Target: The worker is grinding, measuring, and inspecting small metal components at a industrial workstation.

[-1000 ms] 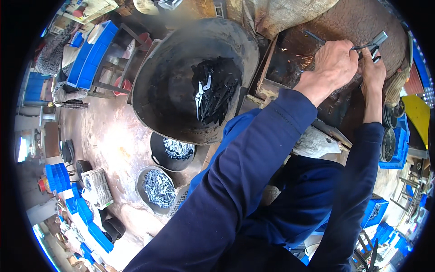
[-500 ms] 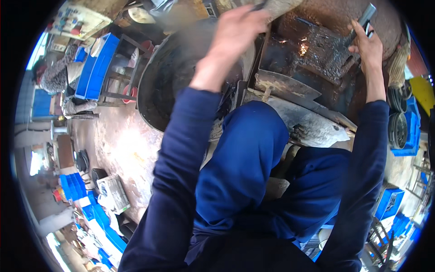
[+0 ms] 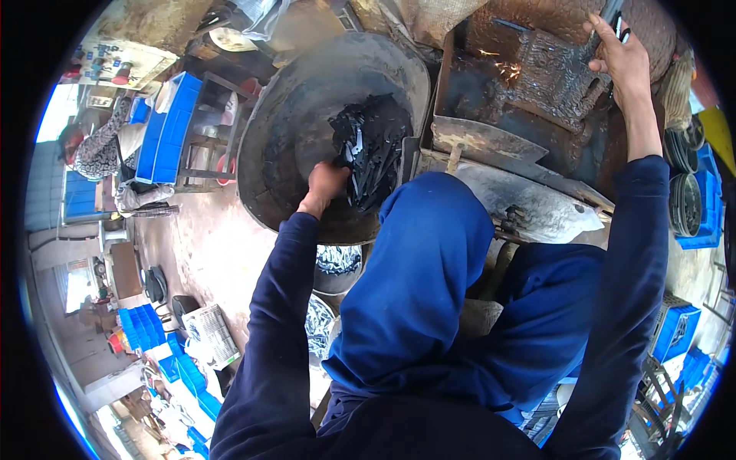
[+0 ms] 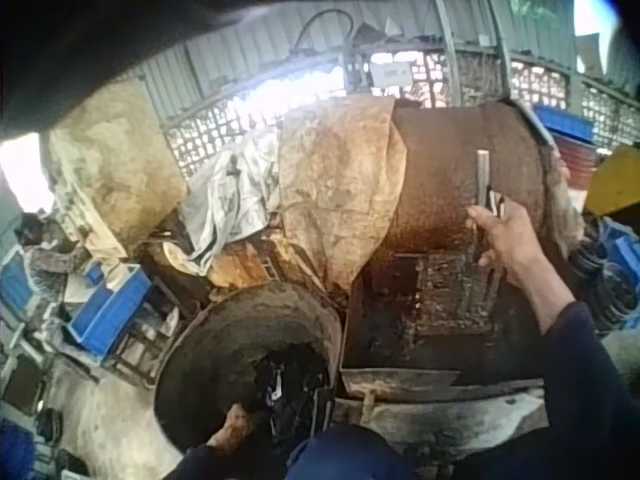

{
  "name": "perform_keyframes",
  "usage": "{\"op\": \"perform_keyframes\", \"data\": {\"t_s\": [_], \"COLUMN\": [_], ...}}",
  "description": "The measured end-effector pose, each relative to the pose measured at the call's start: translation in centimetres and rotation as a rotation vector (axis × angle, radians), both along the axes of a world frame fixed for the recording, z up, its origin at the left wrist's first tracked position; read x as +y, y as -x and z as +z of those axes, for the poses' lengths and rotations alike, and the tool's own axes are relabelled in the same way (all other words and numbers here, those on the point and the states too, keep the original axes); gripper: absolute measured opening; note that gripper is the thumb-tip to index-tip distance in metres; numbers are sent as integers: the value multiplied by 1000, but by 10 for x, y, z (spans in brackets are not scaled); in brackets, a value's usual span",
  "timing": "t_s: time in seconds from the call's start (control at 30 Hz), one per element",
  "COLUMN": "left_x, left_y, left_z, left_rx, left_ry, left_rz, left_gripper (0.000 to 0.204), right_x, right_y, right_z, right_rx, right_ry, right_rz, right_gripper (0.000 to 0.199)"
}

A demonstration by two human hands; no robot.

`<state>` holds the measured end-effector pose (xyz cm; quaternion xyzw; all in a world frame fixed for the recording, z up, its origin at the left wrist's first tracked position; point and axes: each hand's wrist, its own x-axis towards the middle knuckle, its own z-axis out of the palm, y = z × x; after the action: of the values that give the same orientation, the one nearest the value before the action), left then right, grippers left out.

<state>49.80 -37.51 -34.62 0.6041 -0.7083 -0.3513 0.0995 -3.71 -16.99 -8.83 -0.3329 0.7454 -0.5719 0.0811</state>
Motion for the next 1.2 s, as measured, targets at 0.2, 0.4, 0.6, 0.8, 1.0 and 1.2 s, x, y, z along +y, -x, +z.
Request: {"op": "perform_keyframes", "data": {"t_s": [0.2, 0.4, 0.6, 0.8, 1.0, 1.2], "left_x": [6, -11, -4, 2, 24, 35], "left_y": [41, 0, 20, -10, 7, 3], "left_z": [6, -5, 48, 114, 140, 148], "left_rx": [-288, 0, 61, 269, 622, 662], "left_ry": [-102, -129, 35, -57, -319, -320], "left_rz": [-135, -22, 64, 219, 225, 178], "left_gripper": [53, 61, 58, 29, 6, 6], "right_x": [15, 3, 10, -1, 8, 0], "right_y": [5, -39, -30, -36, 0, -3], "right_z": [9, 37, 34, 24, 8, 0], "right_rx": [37, -85, -96, -133, -21, -37], "right_ry": [-9, 34, 55, 42, 29, 9], "right_rz": [-38, -134, -113, -128, 10, 12], "right_gripper": [39, 20, 21, 22, 43, 42]}}
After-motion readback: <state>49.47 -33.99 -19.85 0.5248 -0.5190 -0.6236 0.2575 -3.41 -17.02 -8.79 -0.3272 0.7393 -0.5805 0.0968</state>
